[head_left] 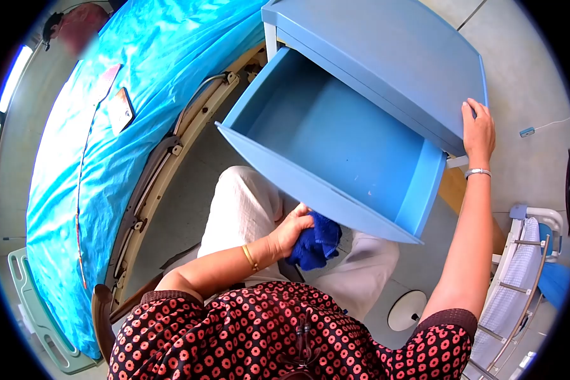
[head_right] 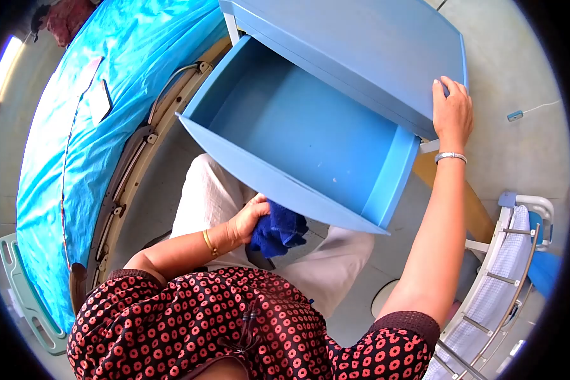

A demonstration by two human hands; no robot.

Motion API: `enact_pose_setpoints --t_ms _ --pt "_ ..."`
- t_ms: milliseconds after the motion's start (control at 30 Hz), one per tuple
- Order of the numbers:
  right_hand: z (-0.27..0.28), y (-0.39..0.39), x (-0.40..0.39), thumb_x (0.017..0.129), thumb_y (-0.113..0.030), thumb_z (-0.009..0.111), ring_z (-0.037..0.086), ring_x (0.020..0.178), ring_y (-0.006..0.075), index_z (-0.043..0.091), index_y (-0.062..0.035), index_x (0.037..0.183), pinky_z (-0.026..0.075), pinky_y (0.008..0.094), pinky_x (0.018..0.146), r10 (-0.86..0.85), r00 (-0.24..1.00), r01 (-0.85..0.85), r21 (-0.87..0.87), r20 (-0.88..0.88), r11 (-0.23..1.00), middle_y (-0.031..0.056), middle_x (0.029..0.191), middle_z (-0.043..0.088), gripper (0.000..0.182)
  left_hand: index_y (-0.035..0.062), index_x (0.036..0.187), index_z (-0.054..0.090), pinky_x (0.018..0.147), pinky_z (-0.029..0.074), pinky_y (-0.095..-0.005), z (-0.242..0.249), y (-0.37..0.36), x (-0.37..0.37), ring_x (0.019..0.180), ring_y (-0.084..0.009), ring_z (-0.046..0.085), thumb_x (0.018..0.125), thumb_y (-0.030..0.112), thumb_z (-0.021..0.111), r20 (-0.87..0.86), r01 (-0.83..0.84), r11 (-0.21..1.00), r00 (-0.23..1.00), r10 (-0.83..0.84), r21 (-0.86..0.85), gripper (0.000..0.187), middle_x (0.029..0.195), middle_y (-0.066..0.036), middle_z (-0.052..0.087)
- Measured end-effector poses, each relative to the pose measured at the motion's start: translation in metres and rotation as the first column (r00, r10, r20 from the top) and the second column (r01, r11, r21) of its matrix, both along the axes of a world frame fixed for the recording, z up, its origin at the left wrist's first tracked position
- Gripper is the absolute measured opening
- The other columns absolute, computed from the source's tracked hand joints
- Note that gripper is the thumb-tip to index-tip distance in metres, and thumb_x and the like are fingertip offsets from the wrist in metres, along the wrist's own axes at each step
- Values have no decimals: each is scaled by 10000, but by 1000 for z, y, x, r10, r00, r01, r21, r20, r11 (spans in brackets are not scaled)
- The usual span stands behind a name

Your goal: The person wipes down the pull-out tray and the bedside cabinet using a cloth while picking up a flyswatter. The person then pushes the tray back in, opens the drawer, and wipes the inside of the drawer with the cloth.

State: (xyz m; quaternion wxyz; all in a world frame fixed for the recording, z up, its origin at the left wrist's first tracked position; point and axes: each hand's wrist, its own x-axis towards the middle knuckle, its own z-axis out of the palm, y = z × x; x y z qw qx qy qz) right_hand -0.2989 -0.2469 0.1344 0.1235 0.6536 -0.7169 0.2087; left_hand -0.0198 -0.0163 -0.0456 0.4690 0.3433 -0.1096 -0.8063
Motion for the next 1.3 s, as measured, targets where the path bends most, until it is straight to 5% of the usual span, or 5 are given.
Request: enact_pose_setpoints --t_ms 533,700,933,1033,1300 --pt "-2 -3 -4 878 -404 428 506 1089 263 593 -148 1126 412 347 896 -12 999 13 11 -43 1000 36 1193 554 393 13 1096 541 796 485 -302 13 48 14 864 -177 594 758 69 585 172 146 986 972 -158 79 345 976 -73 612" --pt "-1 -2 -3 876 -406 425 498 1099 249 594 -149 1120 410 350 899 -25 999 25 12 -43 1000 27 1194 552 393 -3 1113 550 798 466 -295 74 44 35 856 -188 588 735 135 639 677 734 677 524 -517 -51 412 979 -92 616" --pt "-3 -1 -1 864 -397 426 491 1098 242 601 -148 1104 405 367 914 -44 999 44 -6 -1 999 14 1175 557 388 4 1011 525 767 447 -273 199 27 83 849 -154 567 682 220 687 450 162 709 860 240 -687 425 915 -80 584" --pt "-3 -1 -2 864 -395 427 497 1086 246 605 -148 1096 411 374 908 -51 999 51 12 -6 999 14 1171 560 383 16 1085 488 847 447 -309 219 5 66 957 -178 547 731 190 681 225 -258 440 582 781 -860 439 1056 -88 544" --pt "-8 -6 -5 869 -406 442 512 1059 248 603 -150 1094 422 358 884 -42 999 41 -11 -26 999 13 1137 575 377 68 962 595 787 465 -354 148 -118 65 889 -275 568 673 115 646 685 819 456 -109 721 -349 297 913 -103 594"
